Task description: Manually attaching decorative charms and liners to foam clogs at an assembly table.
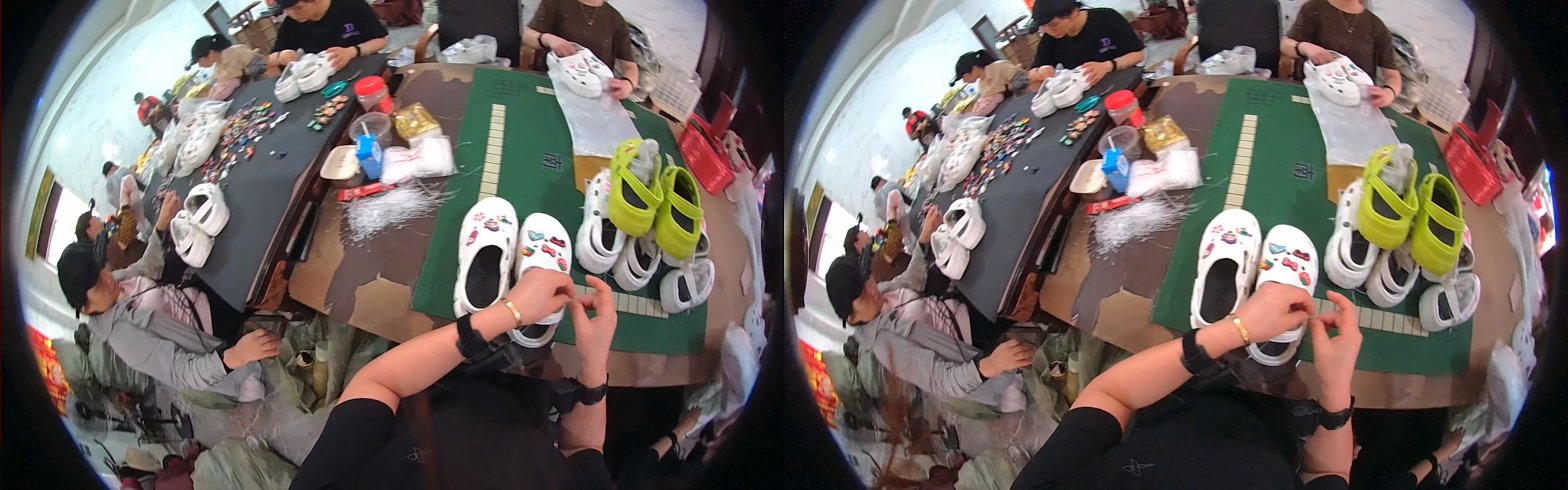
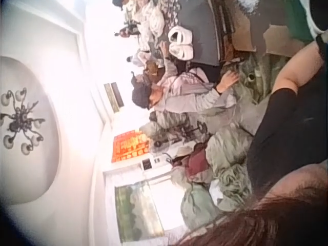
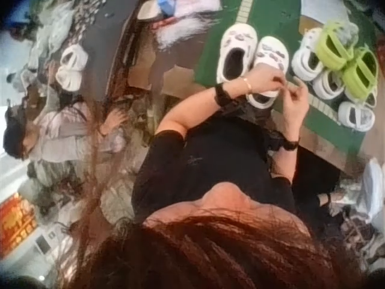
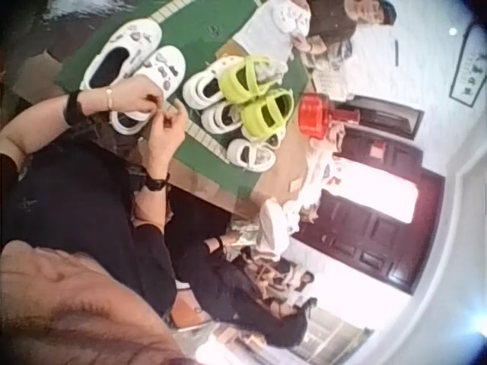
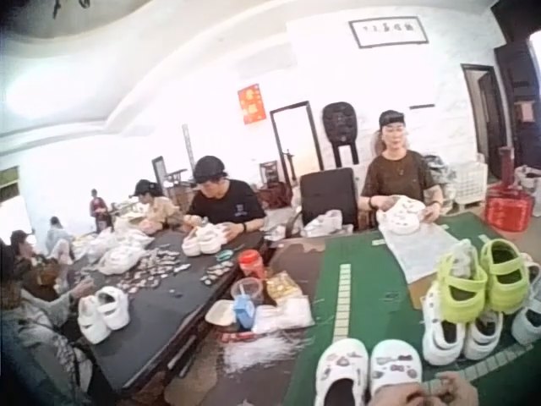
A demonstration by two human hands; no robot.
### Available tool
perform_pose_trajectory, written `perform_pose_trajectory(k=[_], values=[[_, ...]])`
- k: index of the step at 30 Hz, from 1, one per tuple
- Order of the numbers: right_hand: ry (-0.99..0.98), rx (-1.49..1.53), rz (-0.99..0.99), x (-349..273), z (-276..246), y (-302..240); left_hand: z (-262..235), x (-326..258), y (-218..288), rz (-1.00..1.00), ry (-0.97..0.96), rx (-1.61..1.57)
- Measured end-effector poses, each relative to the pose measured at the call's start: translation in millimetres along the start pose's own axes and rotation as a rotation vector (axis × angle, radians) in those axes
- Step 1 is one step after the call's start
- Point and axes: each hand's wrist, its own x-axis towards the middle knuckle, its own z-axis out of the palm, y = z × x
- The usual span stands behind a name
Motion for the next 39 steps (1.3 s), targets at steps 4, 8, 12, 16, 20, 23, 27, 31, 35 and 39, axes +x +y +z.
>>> perform_pose_trajectory(k=[4, 8, 12, 16, 20, 23, 27, 31, 35, 39], values=[[-0.051, 0.158, 0.06, 4.5, 3.3, 11.1, -0.8, 0.3, 0.1, 0.011, -0.001, 0.068], [-0.068, 0.233, 0.055, 7.3, 6.7, 21.0, 1.8, 0.5, -4.2, 0.019, 0.031, 0.102], [-0.066, 0.252, 0.07, 9.6, 3.4, 25.5, 3.7, -1.4, -0.4, 0.014, 0.105, 0.003], [-0.045, 0.297, 0.083, 8.2, 1.8, 25.7, 6.1, 0.9, -1.6, 0.043, 0.109, 0.003], [-0.092, 0.408, 0.052, 10.3, 6.3, 35.4, 4.4, -0.7, -3.3, 0.077, 0.087, 0.057], [-0.111, 0.409, 0.078, 11.2, 5.8, 33.5, 3.2, -1.6, -2.6, 0.062, 0.073, 0.041], [-0.115, 0.512, 0.12, 11.4, 10.4, 30.8, 1.6, -0.4, -4.8, 0.071, 0.043, 0.049], [-0.042, 0.477, 0.09, 12.6, 13.3, 36.0, -14.2, -12.2, 8.1, 0.248, 0.124, 0.106], [0.084, 0.174, -0.037, 7.7, 11.6, 21.1, -58.6, -31.6, 4.1, 0.209, 0.372, 0.175], [0.06, 0.08, -0.093, 0.2, 3.1, 20.3, -100.6, -57.3, -22.6, -0.048, 0.586, 0.206]])
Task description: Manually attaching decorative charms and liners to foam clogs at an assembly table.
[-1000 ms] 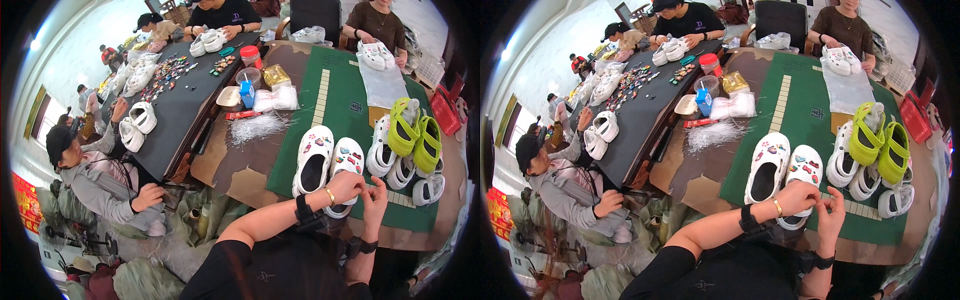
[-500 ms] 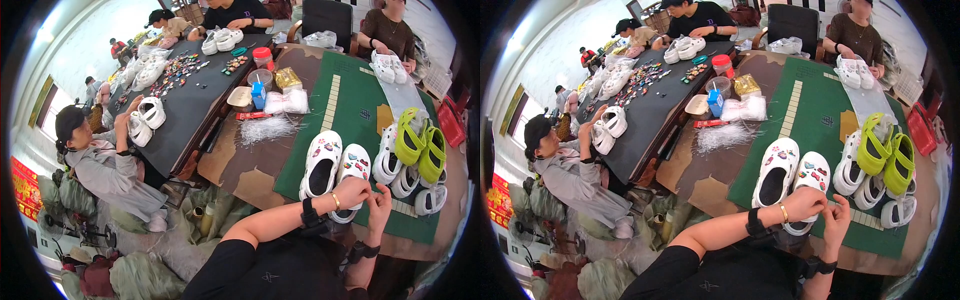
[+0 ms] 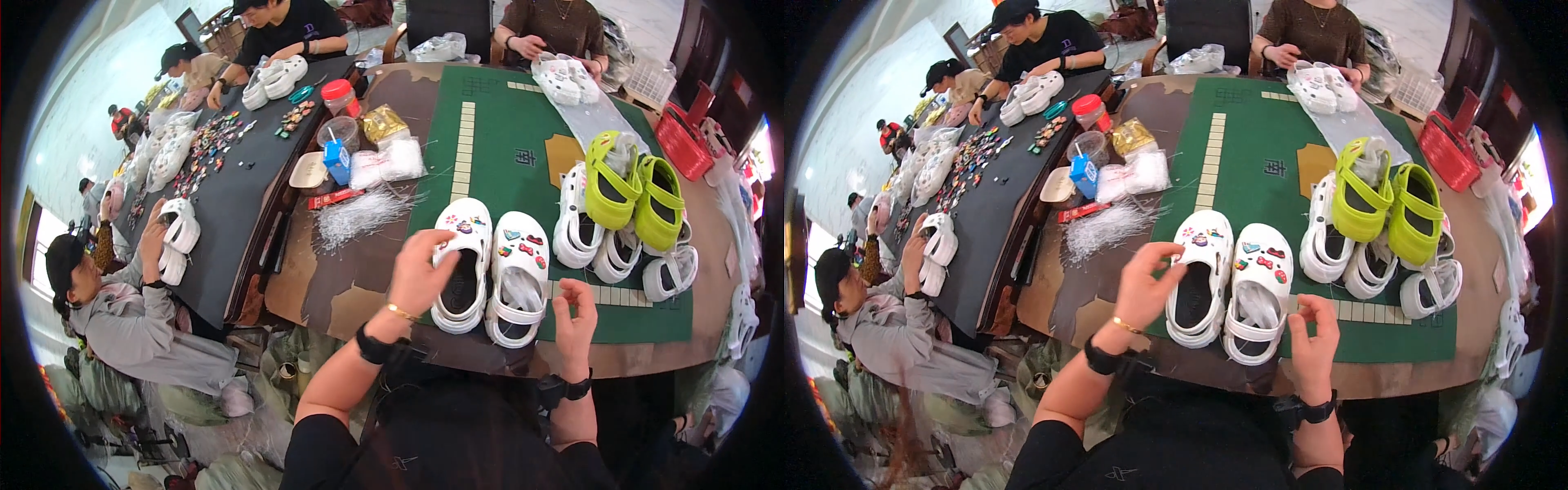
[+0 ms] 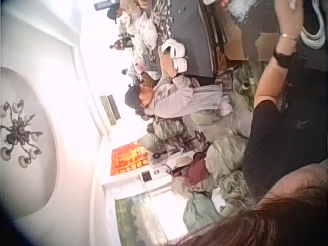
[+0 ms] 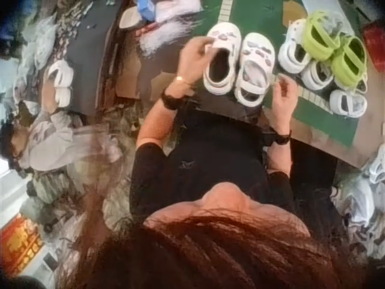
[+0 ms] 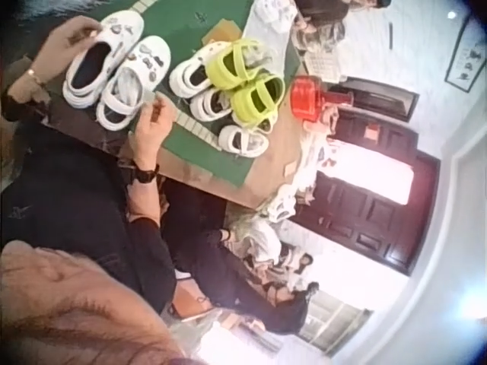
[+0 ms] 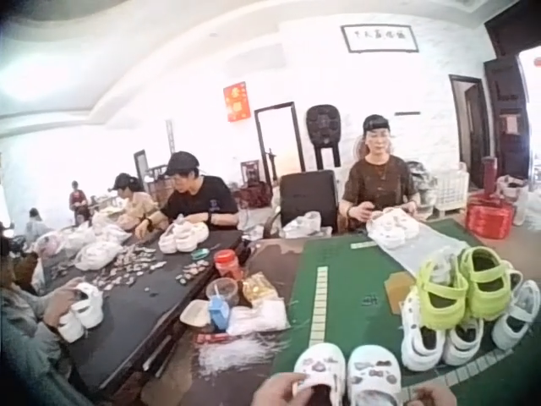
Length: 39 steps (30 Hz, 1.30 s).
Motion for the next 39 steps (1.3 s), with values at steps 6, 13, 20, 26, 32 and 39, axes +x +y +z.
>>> perform_pose_trajectory(k=[6, 13, 20, 26, 32, 39], values=[[-0.368, -0.239, -0.152, -3.5, 2.7, -18.2, -21.1, -35.2, -43.1, -0.397, -0.205, -0.107], [-0.327, -0.224, -0.143, -13.3, 21.7, 1.7, -6.9, -46.5, -40.5, -0.477, -0.327, -0.286], [-0.111, -0.049, -0.143, 5.2, 45.3, 21.6, -1.4, -39.2, -53.7, -0.439, -0.3, -0.309], [-0.074, 0.047, -0.153, -4.0, 48.8, 43.2, -45.2, -12.9, -95.6, -0.308, -0.114, 0.028], [-0.017, 0.316, 0.016, -15.0, 50.4, 58.2, -133.6, 7.9, -166.2, -0.229, 0.263, 0.687], [-0.054, 0.334, 0.035, -13.2, 49.0, 57.8, -205.0, -24.4, -187.5, -0.701, 0.249, 1.354]])
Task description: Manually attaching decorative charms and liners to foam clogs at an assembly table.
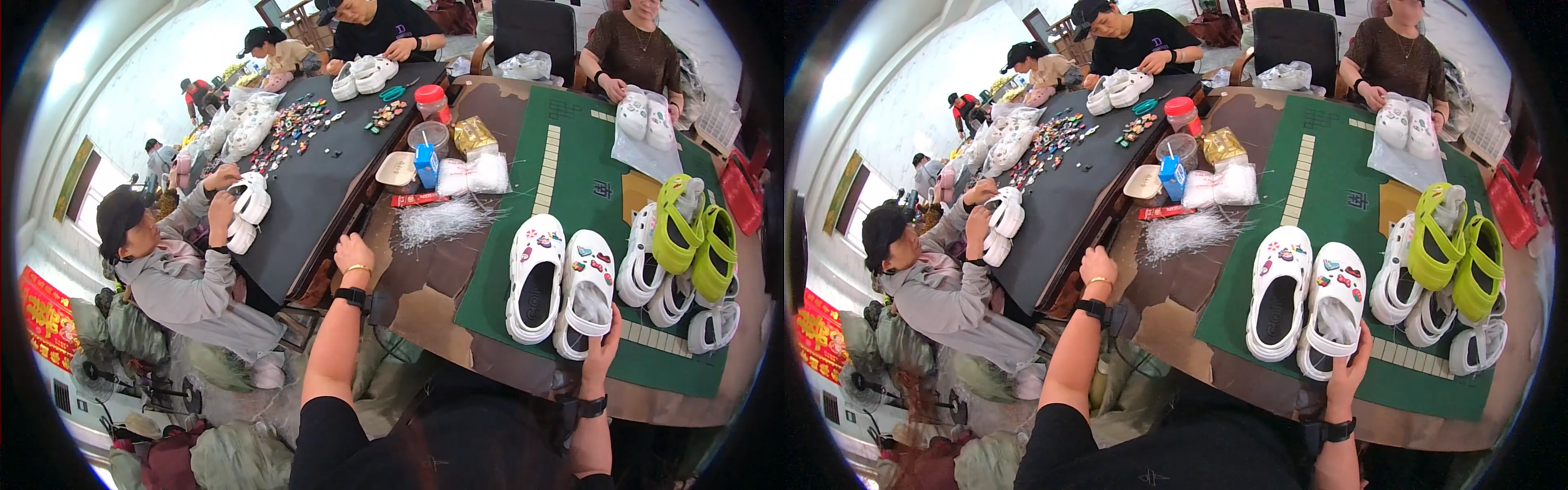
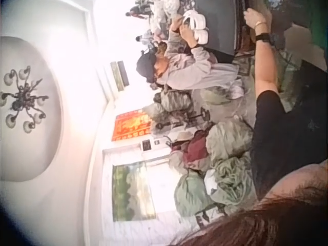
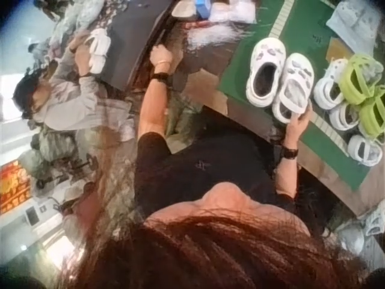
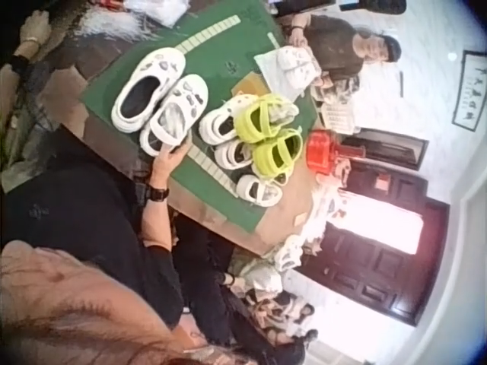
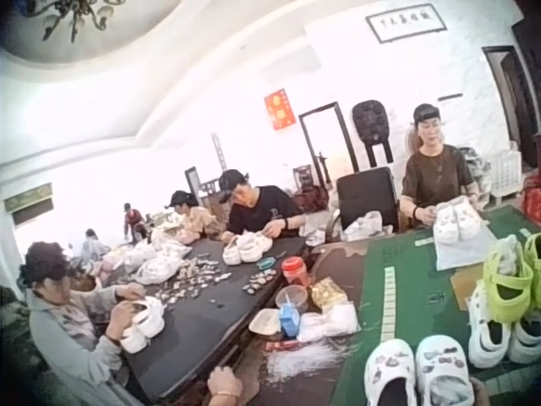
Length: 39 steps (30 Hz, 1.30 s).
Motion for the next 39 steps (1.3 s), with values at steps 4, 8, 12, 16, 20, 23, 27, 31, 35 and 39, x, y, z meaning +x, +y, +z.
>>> perform_pose_trajectory(k=[4, 8, 12, 16, 20, 23, 27, 31, 35, 39], values=[[0.012, -0.002, 0.01, -2.1, -0.5, -1.7, 8.8, -5.4, -17.7, 0.009, -0.095, 0.111], [0.002, 0.002, 0.024, -1.1, 0.2, 1.7, 16.9, 0.5, -32.0, -0.066, -0.163, 0.022], [0.017, -0.013, 0.012, -1.6, -2.4, 4.1, 8.2, -1.0, -29.2, -0.021, -0.249, -0.037], [0.015, -0.015, 0.007, -1.2, -1.3, 3.0, 6.1, -6.0, -31.5, -0.013, -0.267, -0.084], [-0.007, -0.016, 0.012, -1.2, -3.0, 3.6, -6.0, -14.6, -24.4, 0.002, -0.355, -0.153], [-0.004, -0.025, 0.008, -0.7, -2.4, 2.6, -7.0, -10.1, -24.1, 0.1, -0.529, -0.153], [-0.008, 0.006, 0.018, -1.7, -3.6, 1.6, -10.4, -5.7, -7.6, 0.041, -0.256, -0.182], [-0.015, 0.01, 0.01, -1.5, -3.3, 3.9, 8.1, 5.7, -2.7, -0.139, -0.124, -0.139], [-0.015, -0.011, 0.01, -0.7, -3.4, 3.4, 12.5, 10.7, 9.4, -0.248, -0.143, -0.154], [0.006, 0.01, 0.014, -1.5, -2.8, 7.0, 10.3, 11.4, 17.2, -0.283, -0.126, -0.143]])
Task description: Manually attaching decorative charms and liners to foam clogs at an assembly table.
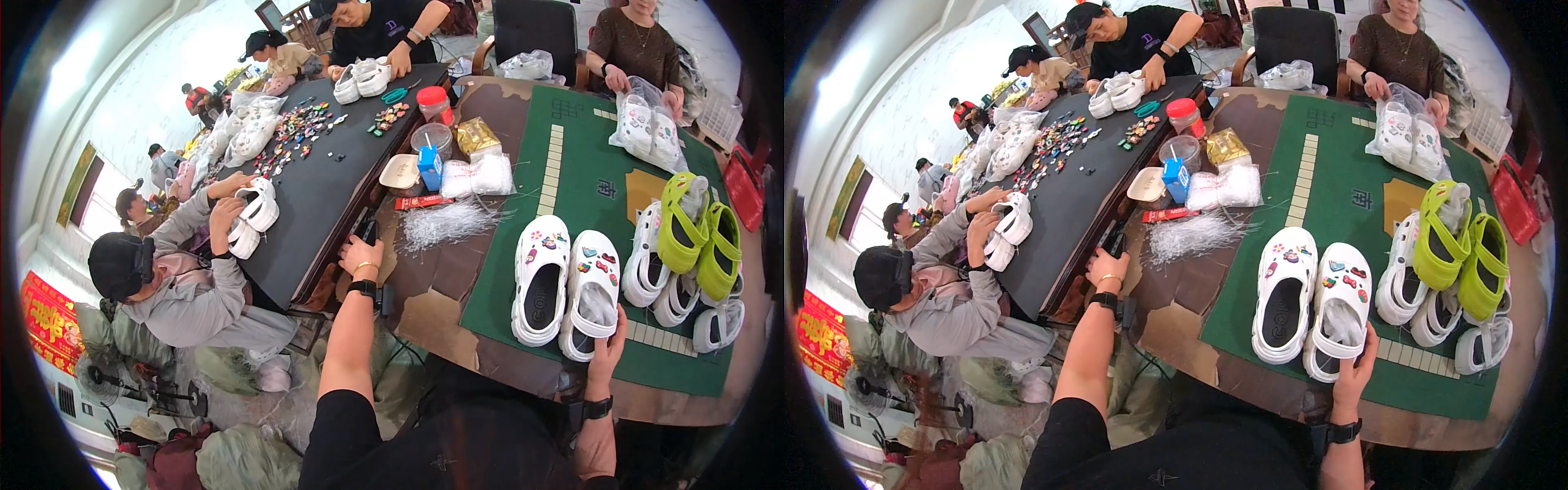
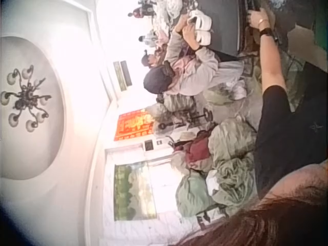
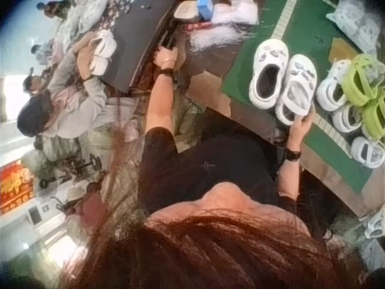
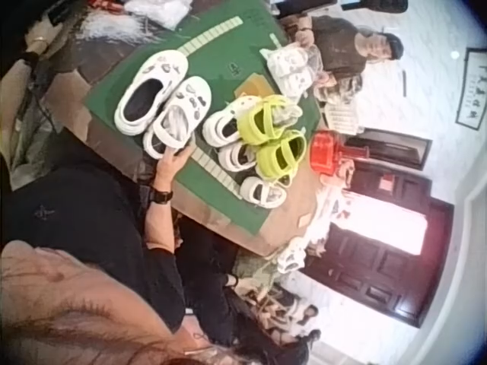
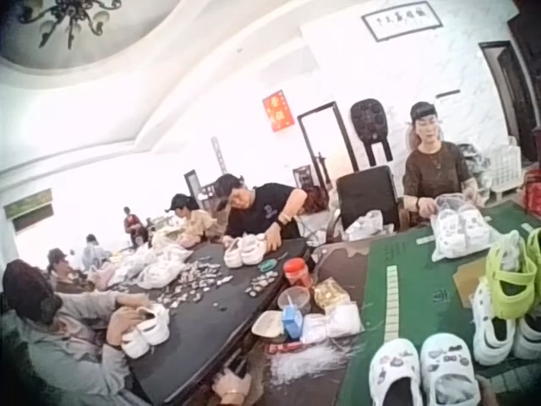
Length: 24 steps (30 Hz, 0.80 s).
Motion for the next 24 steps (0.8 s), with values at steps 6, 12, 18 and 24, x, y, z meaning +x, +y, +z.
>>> perform_pose_trajectory(k=[6, 12, 18, 24], values=[[0.011, 0.022, 0.016, 0.8, 3.1, -5.3, -7.1, -2.7, 4.7, -0.044, 0.001, 0.046], [-0.002, 0.007, 0.007, 0.0, -3.6, 3.9, -20.1, -1.1, -25.9, 0.093, -0.131, -0.042], [-0.008, 0.029, 0.027, -0.3, -1.3, -1.2, -27.5, 14.3, -79.7, 0.043, -0.297, -0.193], [0.003, 0.029, 0.033, -0.1, -1.3, -0.3, -30.2, 6.4, -100.2, -0.282, -0.771, -0.622]])
